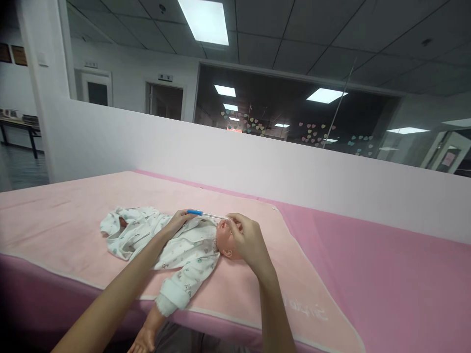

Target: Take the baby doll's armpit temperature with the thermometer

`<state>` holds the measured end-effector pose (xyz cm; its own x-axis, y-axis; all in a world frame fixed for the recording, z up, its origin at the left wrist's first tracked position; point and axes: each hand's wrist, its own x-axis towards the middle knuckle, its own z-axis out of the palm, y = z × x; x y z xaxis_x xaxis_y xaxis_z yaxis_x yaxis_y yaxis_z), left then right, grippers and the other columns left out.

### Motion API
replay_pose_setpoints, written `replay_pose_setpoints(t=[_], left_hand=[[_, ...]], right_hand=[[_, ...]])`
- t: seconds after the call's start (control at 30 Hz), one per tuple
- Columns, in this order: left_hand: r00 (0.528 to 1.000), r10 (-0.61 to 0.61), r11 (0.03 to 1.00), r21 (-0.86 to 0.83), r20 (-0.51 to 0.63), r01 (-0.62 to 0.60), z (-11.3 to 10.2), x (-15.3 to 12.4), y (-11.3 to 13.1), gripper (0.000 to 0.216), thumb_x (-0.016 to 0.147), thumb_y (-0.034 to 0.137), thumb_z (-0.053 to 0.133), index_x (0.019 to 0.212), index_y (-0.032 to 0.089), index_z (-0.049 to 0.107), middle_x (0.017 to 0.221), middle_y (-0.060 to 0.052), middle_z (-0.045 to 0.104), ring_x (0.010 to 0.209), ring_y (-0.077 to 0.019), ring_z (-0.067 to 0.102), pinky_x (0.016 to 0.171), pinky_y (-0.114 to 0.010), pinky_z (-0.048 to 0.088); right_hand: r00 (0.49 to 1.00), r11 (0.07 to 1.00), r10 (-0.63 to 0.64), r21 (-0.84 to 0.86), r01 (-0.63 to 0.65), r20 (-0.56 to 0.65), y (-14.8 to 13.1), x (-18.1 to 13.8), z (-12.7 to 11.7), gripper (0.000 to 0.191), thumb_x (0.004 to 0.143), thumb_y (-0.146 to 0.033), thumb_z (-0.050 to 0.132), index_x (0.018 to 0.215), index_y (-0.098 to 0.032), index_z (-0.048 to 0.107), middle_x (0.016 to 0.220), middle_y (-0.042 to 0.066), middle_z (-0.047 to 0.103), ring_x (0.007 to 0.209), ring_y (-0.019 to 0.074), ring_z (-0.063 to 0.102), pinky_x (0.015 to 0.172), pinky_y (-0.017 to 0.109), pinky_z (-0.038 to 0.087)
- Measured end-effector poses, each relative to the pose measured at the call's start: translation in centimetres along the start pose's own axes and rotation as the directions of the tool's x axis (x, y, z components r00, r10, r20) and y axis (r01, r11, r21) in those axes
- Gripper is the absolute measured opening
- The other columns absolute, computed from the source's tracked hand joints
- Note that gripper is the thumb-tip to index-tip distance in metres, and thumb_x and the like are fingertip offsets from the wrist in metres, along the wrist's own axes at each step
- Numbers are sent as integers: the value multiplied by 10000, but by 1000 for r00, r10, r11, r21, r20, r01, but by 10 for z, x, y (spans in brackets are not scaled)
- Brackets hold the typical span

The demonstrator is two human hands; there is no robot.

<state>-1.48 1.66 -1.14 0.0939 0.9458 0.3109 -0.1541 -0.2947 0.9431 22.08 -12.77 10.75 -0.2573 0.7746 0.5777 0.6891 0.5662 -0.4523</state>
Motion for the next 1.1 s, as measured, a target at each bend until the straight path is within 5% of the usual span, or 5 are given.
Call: replay_pose_setpoints(t=[0.17, 0.37, 0.53, 0.8, 1.1], left_hand=[[996, 84, 996, 42, -6, -83, 2, -3, 4, 312, 580, 346, 710, 790, 116, 695, 734, -41, 670, 689, -167, 585, 630, -248, 423], [994, 104, 979, 170, 38, -109, 8, -12, 16, 434, 610, 366, 721, 984, 150, 677, 858, -56, 683, 778, -187, 600, 659, -250, 443], [991, 33, 988, 143, 133, -52, 9, -12, 11, 375, 647, 408, 696, 886, 118, 697, 757, -61, 676, 682, -166, 590, 597, -241, 432], [991, 28, 977, 207, 131, -55, 3, -6, 4, 456, 577, 384, 746, 945, 124, 676, 642, -27, 629, 583, -128, 540, 525, -211, 383], [993, 15, 990, 134, 116, -30, 2, -6, 3, 442, 562, 363, 760, 927, 129, 678, 816, -75, 675, 750, -170, 594, 644, -240, 433]], right_hand=[[1000, 937, -8, 349, 12, -14, -5, -5, 1, 255, 827, -351, 498, 951, -199, 660, 987, 55, 666, 913, 190, 611, 793, 298, 474], [993, 852, 58, 523, 2, -99, -8, -2, 11, 224, 779, -313, 581, 939, -180, 664, 903, 61, 689, 869, 186, 639, 803, 311, 499], [972, 830, 174, 554, -60, -155, -1, -19, 15, 271, 753, -349, 603, 953, -180, 674, 946, 71, 689, 886, 204, 640, 834, 348, 498], [829, 811, 527, 401, -426, -187, 49, -122, 50, 395, 712, -457, 584, 929, -148, 700, 832, 103, 705, 748, 242, 657, 656, 332, 532], [943, 904, 179, -330, -270, -281, 56, -136, 92, 321, 857, -220, 361, 935, -179, 670, 689, 70, 663, 660, 196, 600, 599, 288, 429]])
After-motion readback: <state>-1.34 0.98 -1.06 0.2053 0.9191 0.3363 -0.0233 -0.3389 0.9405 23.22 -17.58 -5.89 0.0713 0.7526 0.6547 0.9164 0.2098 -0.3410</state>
